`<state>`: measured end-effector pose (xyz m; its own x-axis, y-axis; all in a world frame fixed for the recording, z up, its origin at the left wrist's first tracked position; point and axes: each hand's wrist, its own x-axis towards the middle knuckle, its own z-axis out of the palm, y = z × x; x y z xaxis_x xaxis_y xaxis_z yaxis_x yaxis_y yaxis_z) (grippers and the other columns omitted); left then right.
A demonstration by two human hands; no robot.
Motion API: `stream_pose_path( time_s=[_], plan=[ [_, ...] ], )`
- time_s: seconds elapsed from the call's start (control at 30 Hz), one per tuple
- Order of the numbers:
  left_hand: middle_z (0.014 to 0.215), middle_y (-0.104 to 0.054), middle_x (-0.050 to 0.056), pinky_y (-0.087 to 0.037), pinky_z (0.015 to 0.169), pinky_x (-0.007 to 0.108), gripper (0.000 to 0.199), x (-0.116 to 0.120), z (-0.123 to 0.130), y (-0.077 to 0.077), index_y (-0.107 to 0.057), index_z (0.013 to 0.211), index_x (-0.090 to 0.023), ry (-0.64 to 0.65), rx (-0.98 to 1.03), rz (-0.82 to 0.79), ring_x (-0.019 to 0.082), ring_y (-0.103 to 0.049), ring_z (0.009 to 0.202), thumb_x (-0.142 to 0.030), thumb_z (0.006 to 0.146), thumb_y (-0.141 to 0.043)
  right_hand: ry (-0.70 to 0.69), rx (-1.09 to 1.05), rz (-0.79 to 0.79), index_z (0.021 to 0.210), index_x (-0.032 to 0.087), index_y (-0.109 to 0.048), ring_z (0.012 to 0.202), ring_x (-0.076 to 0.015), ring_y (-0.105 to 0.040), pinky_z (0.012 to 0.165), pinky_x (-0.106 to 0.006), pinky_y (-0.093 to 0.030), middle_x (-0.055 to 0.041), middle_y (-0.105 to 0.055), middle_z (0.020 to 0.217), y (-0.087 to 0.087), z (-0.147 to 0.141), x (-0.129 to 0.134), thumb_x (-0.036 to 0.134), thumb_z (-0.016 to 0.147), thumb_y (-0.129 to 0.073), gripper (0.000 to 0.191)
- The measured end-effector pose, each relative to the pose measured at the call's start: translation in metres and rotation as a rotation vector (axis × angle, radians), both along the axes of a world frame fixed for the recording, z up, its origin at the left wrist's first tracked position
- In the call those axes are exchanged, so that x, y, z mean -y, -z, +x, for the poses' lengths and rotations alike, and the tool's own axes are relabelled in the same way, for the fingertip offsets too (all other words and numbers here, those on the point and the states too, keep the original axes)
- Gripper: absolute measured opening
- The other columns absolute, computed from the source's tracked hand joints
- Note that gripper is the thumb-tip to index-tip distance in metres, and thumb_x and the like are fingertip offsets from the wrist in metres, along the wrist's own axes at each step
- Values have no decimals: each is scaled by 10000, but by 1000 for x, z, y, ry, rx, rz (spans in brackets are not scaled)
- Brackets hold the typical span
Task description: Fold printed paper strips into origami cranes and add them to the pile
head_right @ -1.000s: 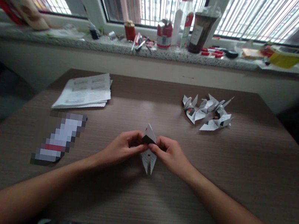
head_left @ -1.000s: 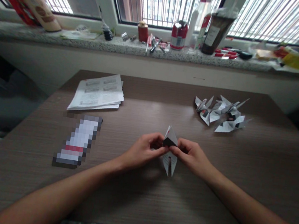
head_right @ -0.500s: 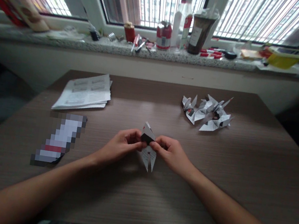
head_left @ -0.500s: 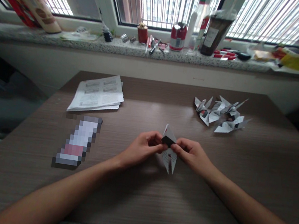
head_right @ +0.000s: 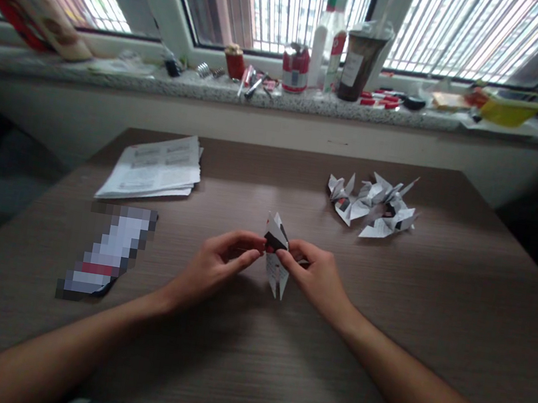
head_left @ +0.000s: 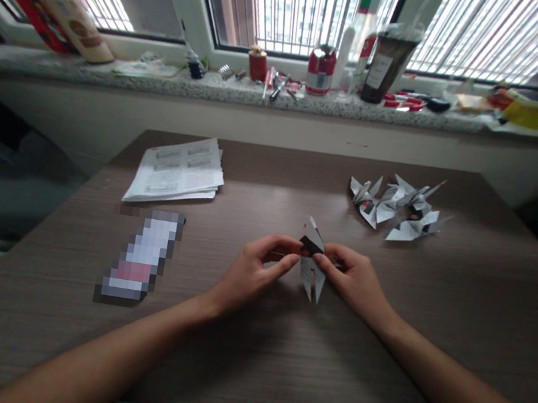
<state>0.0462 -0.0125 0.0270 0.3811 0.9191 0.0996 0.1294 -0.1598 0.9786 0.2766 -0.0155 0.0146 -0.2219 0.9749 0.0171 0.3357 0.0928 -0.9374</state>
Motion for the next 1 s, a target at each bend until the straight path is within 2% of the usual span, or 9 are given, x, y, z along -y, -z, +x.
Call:
stream_pose_path(
  time_s=[0.1,0.23,0.4,0.5,0.67,0.77,0.87,1.0],
  plan=[
    [1263,-728,101,-565,1020,408,315,1,1,1,-672,1284,-195,32,27,-42,237,-702,1156,-314,992,-683,-13,-1,41,1122,219,-759,873,-239,-710,745,-352,-551,-74,-780,1015,2,0,0,494,948,-686,334],
    [1330,-696,139,-555,1046,433,342,-1,1,3,-645,1300,-170,66,103,-113,258,-692,1196,-340,1004,-666,-95,57,175,1300,258,-715,986,-240,-691,797,-364,-576,-90,-737,1113,1,1,1,445,993,-644,367],
    [1257,-716,130,-559,1018,406,297,-5,0,5,-651,1194,-156,14,124,-119,245,-708,1133,-343,971,-711,-159,130,290,1377,300,-676,1057,-239,-658,873,-390,-580,-97,-668,1161,2,0,2,396,1028,-593,371],
    [1209,-726,119,-570,976,382,268,-7,0,5,-652,1174,-153,-10,110,-121,231,-712,1088,-331,977,-695,-184,132,336,1362,297,-681,1068,-243,-650,915,-418,-567,-99,-653,1165,3,-1,3,361,1032,-590,348],
    [1130,-740,92,-592,897,365,233,-11,-3,11,-671,1145,-162,-15,32,-138,213,-728,979,-327,981,-665,-103,97,279,1204,255,-708,935,-219,-671,793,-368,-588,-86,-666,1085,6,0,-1,372,999,-647,244],
    [1109,-738,92,-597,867,355,289,-13,-3,17,-642,1198,-171,-6,11,-135,209,-723,967,-323,959,-695,-49,77,245,1198,238,-681,866,-206,-666,756,-354,-586,-66,-667,1023,10,2,-5,399,951,-717,297],
    [1064,-734,83,-593,845,346,328,-14,-3,22,-593,1208,-183,-6,-7,-114,205,-717,958,-301,933,-729,-64,113,232,1211,241,-688,837,-196,-654,731,-343,-567,-64,-663,1035,14,3,-7,391,929,-746,324],
    [988,-732,52,-564,829,339,313,-13,-2,22,-590,1217,-199,6,-136,-15,191,-701,903,-244,936,-721,-70,145,191,1201,234,-690,771,-178,-624,681,-320,-514,-31,-655,944,16,4,-9,336,897,-782,334]
  ],
)
